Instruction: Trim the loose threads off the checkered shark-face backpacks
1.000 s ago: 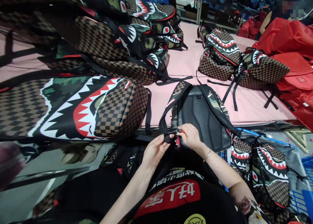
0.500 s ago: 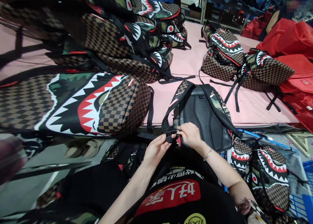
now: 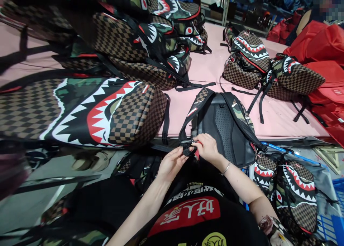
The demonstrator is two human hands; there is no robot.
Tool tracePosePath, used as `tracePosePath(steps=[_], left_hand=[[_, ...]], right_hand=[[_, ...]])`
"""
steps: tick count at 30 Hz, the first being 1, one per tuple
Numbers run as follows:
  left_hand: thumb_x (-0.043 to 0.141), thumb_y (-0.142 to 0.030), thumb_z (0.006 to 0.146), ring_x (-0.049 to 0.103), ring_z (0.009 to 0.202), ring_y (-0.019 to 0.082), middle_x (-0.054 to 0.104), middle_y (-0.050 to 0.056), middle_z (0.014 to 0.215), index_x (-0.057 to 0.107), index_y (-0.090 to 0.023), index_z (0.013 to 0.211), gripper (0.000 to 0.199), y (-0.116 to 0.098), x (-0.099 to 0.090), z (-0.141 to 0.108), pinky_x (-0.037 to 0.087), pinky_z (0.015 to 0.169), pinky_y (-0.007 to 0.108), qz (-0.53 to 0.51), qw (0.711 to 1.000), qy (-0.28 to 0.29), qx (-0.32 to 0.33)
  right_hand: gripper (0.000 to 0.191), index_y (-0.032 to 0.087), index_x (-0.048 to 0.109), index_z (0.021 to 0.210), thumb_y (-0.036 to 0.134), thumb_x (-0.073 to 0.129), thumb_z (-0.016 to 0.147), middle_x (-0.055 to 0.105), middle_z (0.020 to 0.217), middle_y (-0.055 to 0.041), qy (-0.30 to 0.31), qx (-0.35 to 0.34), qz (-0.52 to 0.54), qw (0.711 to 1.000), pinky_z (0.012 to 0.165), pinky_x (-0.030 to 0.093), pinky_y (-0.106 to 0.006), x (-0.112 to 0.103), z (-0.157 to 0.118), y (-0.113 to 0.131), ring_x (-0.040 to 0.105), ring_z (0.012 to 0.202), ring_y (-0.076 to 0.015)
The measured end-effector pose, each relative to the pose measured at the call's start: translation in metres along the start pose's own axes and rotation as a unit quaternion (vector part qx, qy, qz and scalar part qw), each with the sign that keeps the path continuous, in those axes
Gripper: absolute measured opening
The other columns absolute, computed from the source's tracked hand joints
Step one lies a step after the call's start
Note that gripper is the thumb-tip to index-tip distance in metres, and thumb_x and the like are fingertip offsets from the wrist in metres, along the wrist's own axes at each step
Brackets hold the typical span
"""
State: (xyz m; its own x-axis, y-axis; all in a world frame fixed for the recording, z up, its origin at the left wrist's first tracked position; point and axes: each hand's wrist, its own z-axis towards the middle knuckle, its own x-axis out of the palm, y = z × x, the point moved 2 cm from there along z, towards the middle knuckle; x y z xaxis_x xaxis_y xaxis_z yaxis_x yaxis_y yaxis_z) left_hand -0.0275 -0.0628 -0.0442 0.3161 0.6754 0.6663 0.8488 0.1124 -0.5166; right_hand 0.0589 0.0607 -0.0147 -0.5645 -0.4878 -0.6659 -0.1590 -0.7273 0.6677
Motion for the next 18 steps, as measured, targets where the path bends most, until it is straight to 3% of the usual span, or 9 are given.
tracePosePath(steps=[3,7,9,11,14,18], left_hand=[[0.064,-0.013,0.071,0.066,0.079,0.018,0.071,0.010,0.081,0.064,-0.010,0.085,0.015,-0.002,0.000,0.001,0.050,0.074,0.026,-0.004,1.000,0.006,-0.003],[0.070,-0.015,0.066,0.064,0.071,0.012,0.070,0.004,0.080,0.064,-0.013,0.081,0.016,0.000,0.000,-0.001,0.048,0.067,0.021,-0.003,1.000,-0.025,0.008],[0.072,-0.018,0.065,0.063,0.071,0.012,0.068,0.002,0.081,0.064,-0.015,0.082,0.020,0.002,0.002,-0.004,0.047,0.067,0.021,0.024,0.999,-0.021,0.039],[0.070,-0.025,0.068,0.061,0.075,0.012,0.067,0.002,0.083,0.063,-0.016,0.084,0.020,0.006,0.002,-0.005,0.046,0.071,0.022,0.071,0.993,-0.007,0.093],[0.069,-0.027,0.068,0.059,0.089,0.016,0.065,0.003,0.088,0.063,-0.018,0.089,0.023,0.011,-0.001,-0.001,0.043,0.081,0.024,0.173,0.967,-0.027,0.187],[0.078,-0.013,0.052,0.054,0.103,0.022,0.066,0.004,0.087,0.066,-0.021,0.081,0.032,0.015,-0.006,0.010,0.039,0.089,0.023,0.349,0.908,-0.025,0.232]], right_hand=[[0.016,0.018,0.056,0.090,0.031,0.053,0.080,0.061,0.082,-0.0020,-0.029,0.114,0.137,0.983,0.066,0.045,-0.025,0.005,-0.005,-0.005,0.057,0.072,-0.0133],[0.042,0.018,0.055,0.103,0.033,0.068,0.066,0.061,0.084,-0.0007,-0.012,0.186,0.226,0.956,0.066,0.045,-0.023,0.017,-0.008,-0.008,0.058,0.070,-0.0119],[0.038,0.018,0.060,0.096,0.035,0.069,0.063,0.059,0.073,0.0018,0.012,0.209,0.229,0.951,0.062,0.043,-0.022,0.023,-0.006,-0.008,0.054,0.063,-0.0105],[0.024,0.017,0.062,0.075,0.038,0.067,0.065,0.051,0.059,0.0052,0.047,0.219,0.230,0.947,0.053,0.038,-0.020,0.028,-0.001,-0.005,0.047,0.053,-0.0084],[0.030,0.016,0.052,0.054,0.041,0.063,0.067,0.038,0.049,0.0072,0.059,0.221,0.243,0.943,0.047,0.029,-0.019,0.034,0.008,0.000,0.036,0.047,-0.0068],[0.031,0.017,0.051,0.056,0.043,0.061,0.068,0.040,0.050,0.0070,0.042,0.240,0.241,0.940,0.047,0.028,-0.019,0.036,0.016,-0.002,0.036,0.048,-0.0074]])
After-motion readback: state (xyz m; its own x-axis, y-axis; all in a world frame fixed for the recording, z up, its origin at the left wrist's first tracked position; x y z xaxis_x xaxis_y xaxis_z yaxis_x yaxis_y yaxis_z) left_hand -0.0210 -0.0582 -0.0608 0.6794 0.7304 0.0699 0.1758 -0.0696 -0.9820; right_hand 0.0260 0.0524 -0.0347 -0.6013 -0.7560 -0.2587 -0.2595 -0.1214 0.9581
